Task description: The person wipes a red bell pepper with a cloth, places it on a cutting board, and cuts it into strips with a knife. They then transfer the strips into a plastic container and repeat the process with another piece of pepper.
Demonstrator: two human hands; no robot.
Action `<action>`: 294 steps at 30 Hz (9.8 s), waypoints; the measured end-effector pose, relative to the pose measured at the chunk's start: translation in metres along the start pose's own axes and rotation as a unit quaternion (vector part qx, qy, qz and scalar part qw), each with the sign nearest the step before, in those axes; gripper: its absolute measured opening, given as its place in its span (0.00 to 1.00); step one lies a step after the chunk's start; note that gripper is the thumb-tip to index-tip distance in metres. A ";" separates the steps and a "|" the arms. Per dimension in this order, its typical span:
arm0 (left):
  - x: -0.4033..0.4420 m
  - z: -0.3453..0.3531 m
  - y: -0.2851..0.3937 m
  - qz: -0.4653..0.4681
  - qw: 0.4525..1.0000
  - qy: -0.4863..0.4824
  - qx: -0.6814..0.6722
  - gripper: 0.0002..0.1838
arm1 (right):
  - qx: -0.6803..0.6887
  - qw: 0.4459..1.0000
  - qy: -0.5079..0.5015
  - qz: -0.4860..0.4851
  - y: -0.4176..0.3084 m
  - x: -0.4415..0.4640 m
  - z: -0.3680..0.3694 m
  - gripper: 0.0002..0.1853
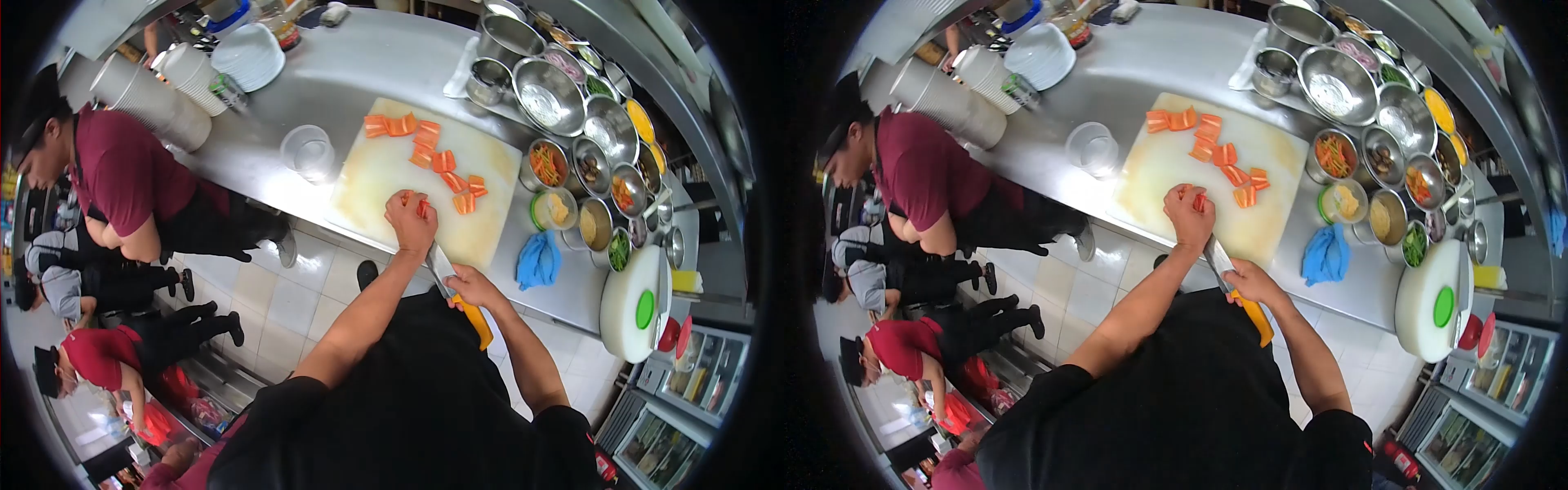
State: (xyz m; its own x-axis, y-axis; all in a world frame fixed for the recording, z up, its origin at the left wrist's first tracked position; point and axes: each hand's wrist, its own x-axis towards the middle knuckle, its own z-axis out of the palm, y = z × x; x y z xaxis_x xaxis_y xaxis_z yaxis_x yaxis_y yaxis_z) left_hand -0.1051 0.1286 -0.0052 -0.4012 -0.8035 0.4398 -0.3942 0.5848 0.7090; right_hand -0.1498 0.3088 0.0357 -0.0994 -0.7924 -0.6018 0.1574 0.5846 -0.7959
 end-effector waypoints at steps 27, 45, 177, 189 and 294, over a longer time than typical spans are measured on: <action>0.254 -0.114 -0.125 -0.095 0.976 -0.178 -0.085 0.11 | -0.216 0.950 0.216 0.064 -0.106 -0.004 0.046 0.12; 0.105 -0.057 -0.041 0.146 0.958 -0.224 0.098 0.11 | -0.329 0.891 0.315 -0.007 -0.035 -0.012 0.048 0.11; 0.064 -0.073 -0.042 0.421 0.815 -0.386 0.099 0.13 | -0.425 0.873 0.230 0.063 -0.105 -0.033 0.071 0.11; 0.066 -0.086 -0.050 0.375 0.813 -0.444 0.037 0.15 | -0.421 0.878 0.216 0.072 -0.101 -0.072 0.081 0.11; 0.046 -0.089 -0.068 0.315 0.889 -0.327 -0.053 0.09 | -0.415 0.886 0.188 0.082 -0.107 -0.073 0.094 0.11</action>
State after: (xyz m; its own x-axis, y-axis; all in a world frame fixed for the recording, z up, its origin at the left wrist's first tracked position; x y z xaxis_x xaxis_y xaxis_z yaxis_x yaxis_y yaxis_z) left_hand -0.0230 0.0416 0.0161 -0.9236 -0.0626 0.3783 0.1464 0.8542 0.4990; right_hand -0.0670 0.2877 0.1716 -0.4874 -0.6626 -0.5687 -0.5616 0.7366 -0.3768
